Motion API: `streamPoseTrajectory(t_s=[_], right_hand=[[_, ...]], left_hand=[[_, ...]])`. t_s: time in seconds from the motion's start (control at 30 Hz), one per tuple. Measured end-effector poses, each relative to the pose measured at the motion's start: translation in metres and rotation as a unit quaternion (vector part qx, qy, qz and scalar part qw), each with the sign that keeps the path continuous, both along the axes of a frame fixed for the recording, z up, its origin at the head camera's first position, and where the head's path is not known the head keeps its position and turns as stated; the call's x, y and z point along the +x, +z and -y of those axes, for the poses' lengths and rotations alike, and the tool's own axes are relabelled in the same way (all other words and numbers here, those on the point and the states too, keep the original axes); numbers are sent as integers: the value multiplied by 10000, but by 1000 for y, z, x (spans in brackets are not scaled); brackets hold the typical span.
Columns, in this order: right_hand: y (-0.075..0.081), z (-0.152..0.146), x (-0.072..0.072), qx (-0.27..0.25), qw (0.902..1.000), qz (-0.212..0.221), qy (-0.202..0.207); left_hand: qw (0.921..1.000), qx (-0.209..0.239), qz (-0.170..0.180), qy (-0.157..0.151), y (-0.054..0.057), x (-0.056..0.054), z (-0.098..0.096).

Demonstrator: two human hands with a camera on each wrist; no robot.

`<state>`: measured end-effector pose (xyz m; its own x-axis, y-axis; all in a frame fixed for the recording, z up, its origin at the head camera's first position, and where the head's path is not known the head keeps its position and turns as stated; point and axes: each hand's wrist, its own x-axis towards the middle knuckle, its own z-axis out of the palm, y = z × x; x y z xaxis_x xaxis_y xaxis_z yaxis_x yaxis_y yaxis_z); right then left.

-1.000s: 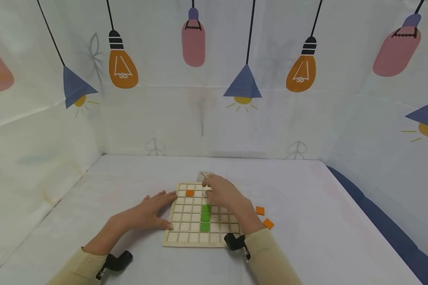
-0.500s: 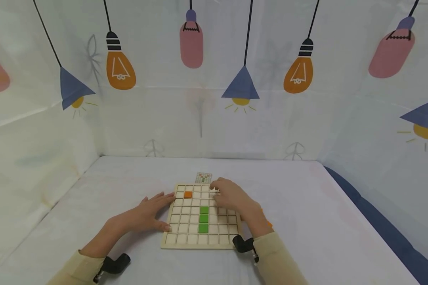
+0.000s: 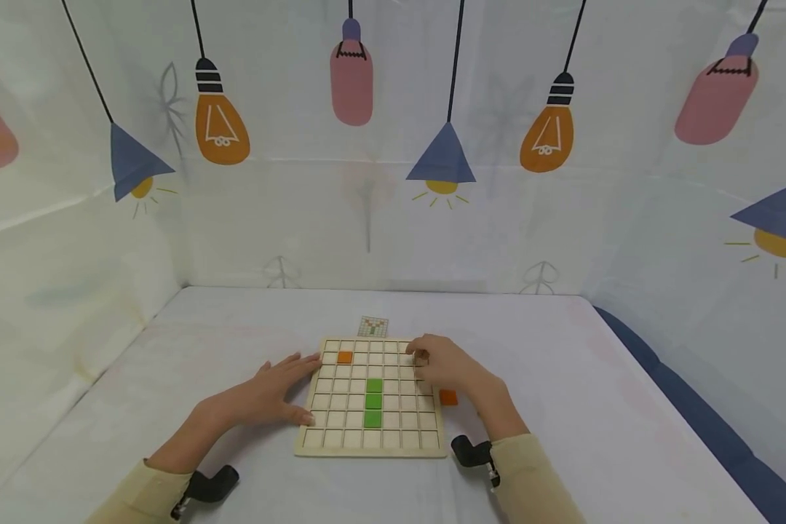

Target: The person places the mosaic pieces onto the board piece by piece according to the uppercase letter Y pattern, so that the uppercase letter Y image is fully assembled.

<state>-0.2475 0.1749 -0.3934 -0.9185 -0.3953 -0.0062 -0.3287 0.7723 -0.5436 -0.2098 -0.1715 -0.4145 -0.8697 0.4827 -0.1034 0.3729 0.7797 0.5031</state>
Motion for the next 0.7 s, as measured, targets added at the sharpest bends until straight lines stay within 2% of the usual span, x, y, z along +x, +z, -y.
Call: streamPoseTrajectory(t_s=[0.13, 0.43, 0.7], right_hand=[[0, -7, -1, -76, 9998, 178, 1], [-2, -25, -2, -308, 9979, 62, 562], [-1, -36, 0, -432, 9973, 226, 544]], left_hand=[[10000, 37, 8, -47, -2, 0, 2], [10000, 31, -31, -72, -4, -2, 1], [10000, -42, -42, -34, -2, -3, 0]])
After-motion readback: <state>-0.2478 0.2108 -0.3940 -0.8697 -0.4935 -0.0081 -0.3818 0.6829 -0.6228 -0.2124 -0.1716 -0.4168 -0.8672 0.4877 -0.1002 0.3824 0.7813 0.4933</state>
